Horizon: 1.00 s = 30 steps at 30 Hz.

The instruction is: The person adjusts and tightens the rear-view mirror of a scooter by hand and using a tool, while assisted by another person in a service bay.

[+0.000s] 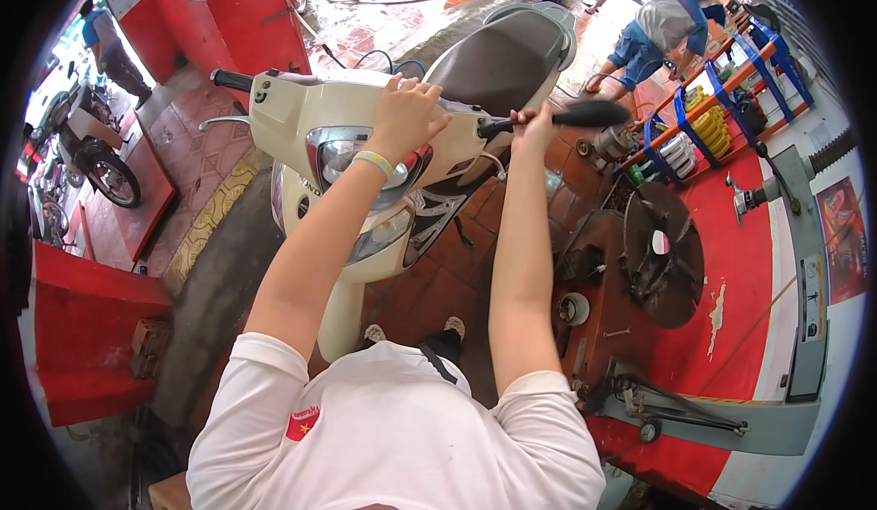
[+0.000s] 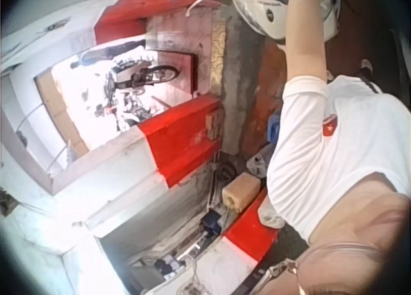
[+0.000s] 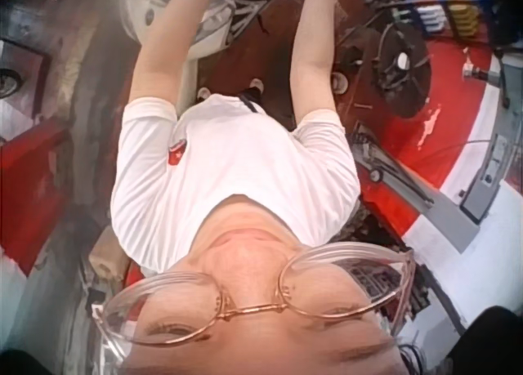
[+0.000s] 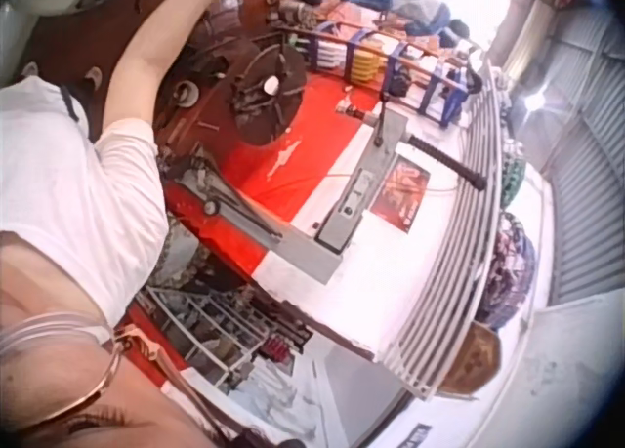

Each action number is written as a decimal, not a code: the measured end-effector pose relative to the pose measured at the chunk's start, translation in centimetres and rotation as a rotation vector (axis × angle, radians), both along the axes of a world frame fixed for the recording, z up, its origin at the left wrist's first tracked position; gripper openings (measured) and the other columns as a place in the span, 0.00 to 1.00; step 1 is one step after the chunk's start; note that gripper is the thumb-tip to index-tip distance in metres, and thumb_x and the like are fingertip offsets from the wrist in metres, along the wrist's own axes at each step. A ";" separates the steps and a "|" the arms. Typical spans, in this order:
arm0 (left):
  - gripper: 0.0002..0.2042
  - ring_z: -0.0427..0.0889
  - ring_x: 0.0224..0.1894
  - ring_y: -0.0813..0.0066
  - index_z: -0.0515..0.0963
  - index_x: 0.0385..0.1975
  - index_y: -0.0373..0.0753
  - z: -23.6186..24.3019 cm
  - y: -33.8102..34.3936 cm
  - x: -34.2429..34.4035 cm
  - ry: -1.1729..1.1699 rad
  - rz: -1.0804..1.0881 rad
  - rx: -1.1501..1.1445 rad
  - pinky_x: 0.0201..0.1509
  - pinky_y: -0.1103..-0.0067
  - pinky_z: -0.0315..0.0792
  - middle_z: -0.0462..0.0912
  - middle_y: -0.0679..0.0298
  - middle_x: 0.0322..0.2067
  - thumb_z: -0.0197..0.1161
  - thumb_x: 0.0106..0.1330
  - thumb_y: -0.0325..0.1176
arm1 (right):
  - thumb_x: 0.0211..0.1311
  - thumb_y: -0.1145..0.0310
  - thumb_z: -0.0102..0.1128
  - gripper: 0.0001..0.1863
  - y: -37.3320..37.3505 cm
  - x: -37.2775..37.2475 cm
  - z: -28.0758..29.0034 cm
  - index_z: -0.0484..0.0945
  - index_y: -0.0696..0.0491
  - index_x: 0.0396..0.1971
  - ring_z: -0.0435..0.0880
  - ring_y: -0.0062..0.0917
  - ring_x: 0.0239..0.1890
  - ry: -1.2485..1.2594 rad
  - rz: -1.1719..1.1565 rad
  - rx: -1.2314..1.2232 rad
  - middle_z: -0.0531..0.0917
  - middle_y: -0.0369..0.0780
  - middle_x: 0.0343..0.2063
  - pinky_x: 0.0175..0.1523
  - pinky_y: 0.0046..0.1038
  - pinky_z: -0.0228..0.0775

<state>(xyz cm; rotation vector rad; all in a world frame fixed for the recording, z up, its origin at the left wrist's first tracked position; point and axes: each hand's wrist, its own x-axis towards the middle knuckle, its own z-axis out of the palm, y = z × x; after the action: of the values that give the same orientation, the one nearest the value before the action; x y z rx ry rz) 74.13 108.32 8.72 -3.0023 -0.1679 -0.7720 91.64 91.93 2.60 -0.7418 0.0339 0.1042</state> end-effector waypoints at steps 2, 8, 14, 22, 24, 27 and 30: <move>0.21 0.73 0.49 0.68 0.74 0.38 0.41 -0.1 0.6 -0.3 -0.023 0.028 -0.018 0.60 0.67 0.56 0.80 0.61 0.37 0.58 0.55 0.51 | 0.61 0.62 0.53 0.11 0.9 -4.7 -1.1 0.68 0.54 0.27 0.71 0.23 0.22 -0.176 -0.167 0.147 0.71 0.38 0.19 0.43 0.33 0.70; 0.19 0.75 0.45 0.69 0.74 0.36 0.41 0.3 0.2 -0.3 0.030 0.036 0.054 0.57 0.68 0.58 0.79 0.63 0.35 0.59 0.54 0.50 | 0.57 0.58 0.57 0.21 3.8 -7.8 0.1 0.69 0.62 0.39 0.79 0.36 0.35 -0.878 -0.440 -0.809 0.80 0.48 0.30 0.44 0.34 0.68; 0.19 0.76 0.46 0.67 0.75 0.36 0.42 -1.5 2.2 -0.4 -0.065 0.020 0.089 0.54 0.65 0.62 0.80 0.59 0.37 0.57 0.55 0.50 | 0.59 0.64 0.54 0.15 5.8 -0.6 4.1 0.72 0.62 0.35 0.80 0.28 0.24 -0.252 0.161 -0.804 0.80 0.41 0.24 0.37 0.28 0.73; 0.12 0.80 0.28 0.60 0.76 0.27 0.38 -0.6 1.4 -0.9 -0.148 -0.026 0.074 0.36 0.67 0.71 0.80 0.55 0.22 0.56 0.51 0.40 | 0.59 0.63 0.53 0.09 -0.3 -6.5 -0.1 0.72 0.54 0.27 0.75 0.24 0.29 0.081 0.251 0.150 0.76 0.37 0.22 0.42 0.27 0.70; 0.13 0.80 0.29 0.60 0.77 0.28 0.38 -0.9 1.5 -0.7 -0.137 -0.045 0.119 0.36 0.67 0.71 0.80 0.55 0.23 0.57 0.52 0.41 | 0.56 0.63 0.59 0.11 1.7 -11.1 1.5 0.74 0.56 0.31 0.74 0.21 0.31 -0.371 -0.106 -0.643 0.76 0.36 0.25 0.39 0.23 0.66; 0.16 0.80 0.30 0.60 0.77 0.30 0.38 -0.2 -1.0 0.9 -0.130 -0.083 0.108 0.39 0.67 0.70 0.80 0.55 0.24 0.59 0.52 0.45 | 0.54 0.61 0.62 0.15 0.6 -5.6 1.4 0.74 0.59 0.30 0.74 0.18 0.29 -0.884 -0.035 -0.603 0.78 0.37 0.25 0.34 0.19 0.65; 0.16 0.80 0.32 0.59 0.77 0.30 0.38 -0.9 1.1 0.4 -0.092 -0.003 0.104 0.41 0.66 0.70 0.80 0.54 0.25 0.59 0.52 0.45 | 0.56 0.59 0.61 0.15 3.1 -4.7 4.7 0.74 0.57 0.31 0.75 0.21 0.18 -0.924 0.052 -1.129 0.77 0.35 0.16 0.25 0.21 0.65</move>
<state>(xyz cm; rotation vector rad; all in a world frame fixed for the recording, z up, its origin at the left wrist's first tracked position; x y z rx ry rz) 74.56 109.40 7.81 -2.8728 -0.1224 -0.8903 86.92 94.98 7.30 -1.8564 -0.8727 -0.2435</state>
